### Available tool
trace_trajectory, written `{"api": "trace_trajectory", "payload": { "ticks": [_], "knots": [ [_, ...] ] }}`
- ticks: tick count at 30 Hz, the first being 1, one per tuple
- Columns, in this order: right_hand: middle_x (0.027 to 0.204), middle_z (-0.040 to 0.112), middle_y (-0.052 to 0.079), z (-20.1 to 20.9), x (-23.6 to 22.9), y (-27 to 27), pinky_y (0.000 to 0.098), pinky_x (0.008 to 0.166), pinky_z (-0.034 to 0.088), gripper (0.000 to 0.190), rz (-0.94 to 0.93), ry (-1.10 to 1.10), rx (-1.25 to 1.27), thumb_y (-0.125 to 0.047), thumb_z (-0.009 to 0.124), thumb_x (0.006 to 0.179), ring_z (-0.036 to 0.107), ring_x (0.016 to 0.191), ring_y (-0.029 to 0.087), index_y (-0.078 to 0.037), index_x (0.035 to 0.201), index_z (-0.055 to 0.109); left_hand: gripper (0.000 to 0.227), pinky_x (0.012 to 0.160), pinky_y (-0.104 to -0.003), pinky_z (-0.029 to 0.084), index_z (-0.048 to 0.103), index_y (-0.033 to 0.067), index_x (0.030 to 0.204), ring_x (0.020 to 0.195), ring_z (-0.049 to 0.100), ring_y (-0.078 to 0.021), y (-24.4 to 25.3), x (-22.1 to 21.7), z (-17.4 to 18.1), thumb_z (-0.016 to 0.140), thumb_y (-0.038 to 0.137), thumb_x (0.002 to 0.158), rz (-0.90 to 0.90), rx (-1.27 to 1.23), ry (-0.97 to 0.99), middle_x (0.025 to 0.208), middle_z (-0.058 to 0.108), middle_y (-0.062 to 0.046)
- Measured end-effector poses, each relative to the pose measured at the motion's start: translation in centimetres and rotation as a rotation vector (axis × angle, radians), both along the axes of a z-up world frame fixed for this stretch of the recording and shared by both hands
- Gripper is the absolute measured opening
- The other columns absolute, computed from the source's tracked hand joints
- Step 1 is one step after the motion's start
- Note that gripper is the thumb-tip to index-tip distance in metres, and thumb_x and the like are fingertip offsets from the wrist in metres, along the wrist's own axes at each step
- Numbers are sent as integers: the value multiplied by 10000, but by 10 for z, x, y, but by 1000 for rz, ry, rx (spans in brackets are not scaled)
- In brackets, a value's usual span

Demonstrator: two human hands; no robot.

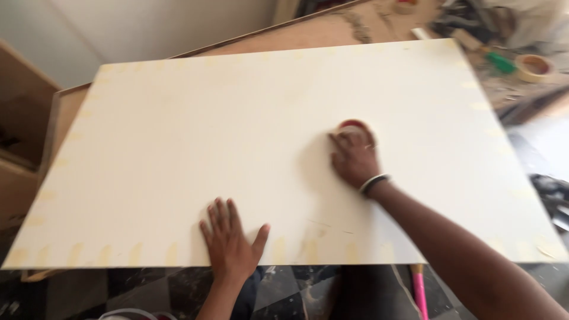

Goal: The recorder applies numerous small strips of masking tape to the edge of a white laminated board and then smooths them down with their hands.

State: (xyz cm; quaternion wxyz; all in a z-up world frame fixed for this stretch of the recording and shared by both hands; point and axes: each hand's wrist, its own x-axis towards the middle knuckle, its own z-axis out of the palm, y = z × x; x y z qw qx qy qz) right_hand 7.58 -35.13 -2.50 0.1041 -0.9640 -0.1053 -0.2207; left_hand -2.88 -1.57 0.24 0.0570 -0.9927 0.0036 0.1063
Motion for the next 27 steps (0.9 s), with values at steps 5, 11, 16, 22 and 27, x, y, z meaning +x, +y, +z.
{"api": "trace_trajectory", "payload": {
  "ticks": [5, 11, 16, 22, 27],
  "knots": [
    [1389, 523, 136, 17, -101, 24, 772, 1143, 88, 650, 86, 211, -67, -309, 554, 926, 448, 1363, 311, -156, 1534, 384, 1156, 1202, -533, -14, -76, 75, 1610, 1547, -65, -340, 0, 13, 9, 207, 902, 853, 0, 66, 88, 1680, -101, -219],
    [1468, 437, 187, 33, -126, -68, 675, 1125, 201, 841, -89, 344, 72, -444, 695, 795, 362, 1404, 370, -160, 1523, 385, 1180, 1205, -552, -5, 22, 91, 1609, 1547, -7, -336, 25, 105, -30, 299, 912, 808, 5, 3, -161, 1674, -7, -194],
    [1430, 447, 161, 44, -54, -92, 647, 1150, 211, 837, -172, 298, -76, -435, 695, 780, 332, 1416, 379, -150, 1506, 392, 1186, 1186, -578, 9, 106, 37, 1594, 1531, 28, -370, 31, 226, -40, 375, 889, 815, -24, -120, -285, 1648, 78, -239],
    [1442, 443, 166, 47, 71, -60, 640, 1153, 218, 820, -42, 291, -11, -410, 672, 795, 334, 1426, 362, -140, 1514, 385, 1190, 1220, -583, -9, 89, 45, 1616, 1556, 15, -373, 20, 390, -28, 374, 885, 823, 52, -163, -268, 1680, 57, -240],
    [1437, 445, 137, 48, 98, -55, 604, 1163, 224, 808, 5, 311, -57, -432, 696, 764, 331, 1417, 360, -186, 1479, 412, 1130, 1232, -590, -22, 59, 62, 1626, 1565, -8, -391, -17, 512, -31, 318, 862, 872, 138, -191, -215, 1691, 21, -236]
  ]
}}
